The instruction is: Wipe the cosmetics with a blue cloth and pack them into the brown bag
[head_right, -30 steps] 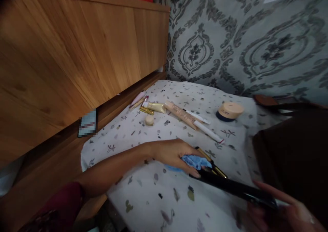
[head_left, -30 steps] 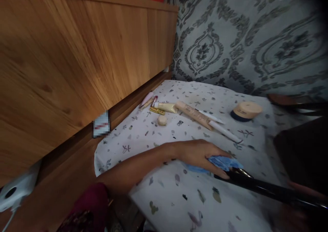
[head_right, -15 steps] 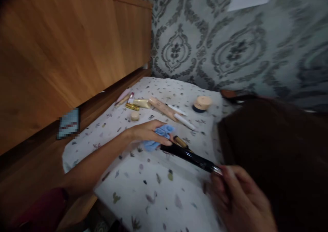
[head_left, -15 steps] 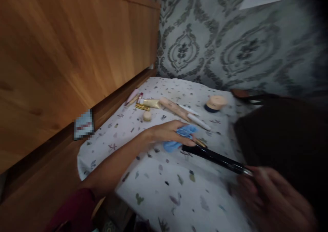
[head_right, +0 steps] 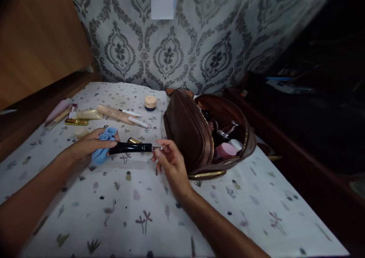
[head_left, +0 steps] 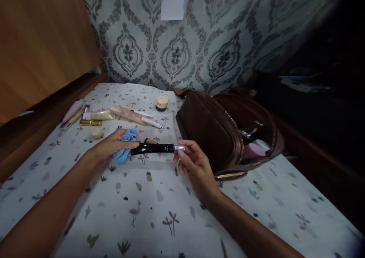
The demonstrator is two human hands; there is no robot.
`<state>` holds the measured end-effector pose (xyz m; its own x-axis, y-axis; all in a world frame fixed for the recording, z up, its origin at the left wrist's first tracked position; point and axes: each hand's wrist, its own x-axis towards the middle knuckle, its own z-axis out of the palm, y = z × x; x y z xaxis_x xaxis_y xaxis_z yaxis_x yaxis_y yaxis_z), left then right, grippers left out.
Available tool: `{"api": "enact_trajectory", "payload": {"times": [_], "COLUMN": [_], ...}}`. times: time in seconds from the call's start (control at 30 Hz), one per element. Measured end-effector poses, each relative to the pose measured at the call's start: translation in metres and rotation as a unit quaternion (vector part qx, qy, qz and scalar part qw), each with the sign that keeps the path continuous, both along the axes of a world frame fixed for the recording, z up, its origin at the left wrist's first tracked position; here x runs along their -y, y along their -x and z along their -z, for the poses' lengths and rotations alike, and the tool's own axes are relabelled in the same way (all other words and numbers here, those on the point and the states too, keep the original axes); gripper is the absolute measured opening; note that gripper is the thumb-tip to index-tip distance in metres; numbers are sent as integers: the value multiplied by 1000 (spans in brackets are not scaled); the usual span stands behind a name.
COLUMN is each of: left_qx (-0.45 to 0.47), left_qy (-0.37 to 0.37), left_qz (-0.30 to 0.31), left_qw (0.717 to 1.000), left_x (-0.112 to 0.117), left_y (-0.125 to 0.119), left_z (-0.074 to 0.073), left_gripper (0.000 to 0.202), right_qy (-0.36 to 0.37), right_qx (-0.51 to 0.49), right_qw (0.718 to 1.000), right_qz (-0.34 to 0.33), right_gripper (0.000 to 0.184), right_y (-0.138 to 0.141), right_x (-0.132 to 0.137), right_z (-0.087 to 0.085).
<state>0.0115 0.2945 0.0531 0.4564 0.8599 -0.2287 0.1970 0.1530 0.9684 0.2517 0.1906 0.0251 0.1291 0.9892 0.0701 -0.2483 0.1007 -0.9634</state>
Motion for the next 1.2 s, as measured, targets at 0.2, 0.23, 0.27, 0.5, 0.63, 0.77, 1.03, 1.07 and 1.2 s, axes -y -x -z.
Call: {"api": "enact_trajectory", "payload": {"times": [0.2, 0.23, 0.27, 0.5, 0.63, 0.77, 1.03, 1.07, 1.2], "left_qx": [9, 7, 4, -8, -16, -10, 12, 13, 20], "left_qy": [-4, -4, -4, -21, -17, -20, -42, -44, -43], "left_qz": [-1, -4, -6, 15, 12, -6, 16, 18, 16], "left_qw": [1000, 1000, 1000, 1000, 1000, 1000, 999, 999, 999], "left_x": [3, 3, 3, -2, -4, -3, 0, 0, -1], "left_y": [-4, -5, -4, 2, 3, 1, 1, 1, 3], "left_z": [-3, -3, -3, 1, 1, 1, 1, 2, 5], "left_gripper": [25, 26, 27, 31, 37, 40, 31, 31, 33], "right_qy": [8, 9, 7, -40, -46, -50, 3, 12, 5], "right_qx": [-14, -12, -11, -13, -13, -17, 30, 34, 2], "right_qw": [1000, 1000, 1000, 999, 999, 998, 999, 999, 1000], "right_qz": [-1, -3, -5, -13, -21, -24, -11, -16, -24], "right_gripper": [34, 33, 31, 22, 26, 26, 35, 38, 42], "right_y": [-4, -4, -4, -5, -6, -6, -5, -5, -5], "right_x": [-1, -1, -1, -3, -4, -4, -2, -1, 0], "right_z": [3, 3, 4, 6, 7, 9, 9, 8, 4]}}
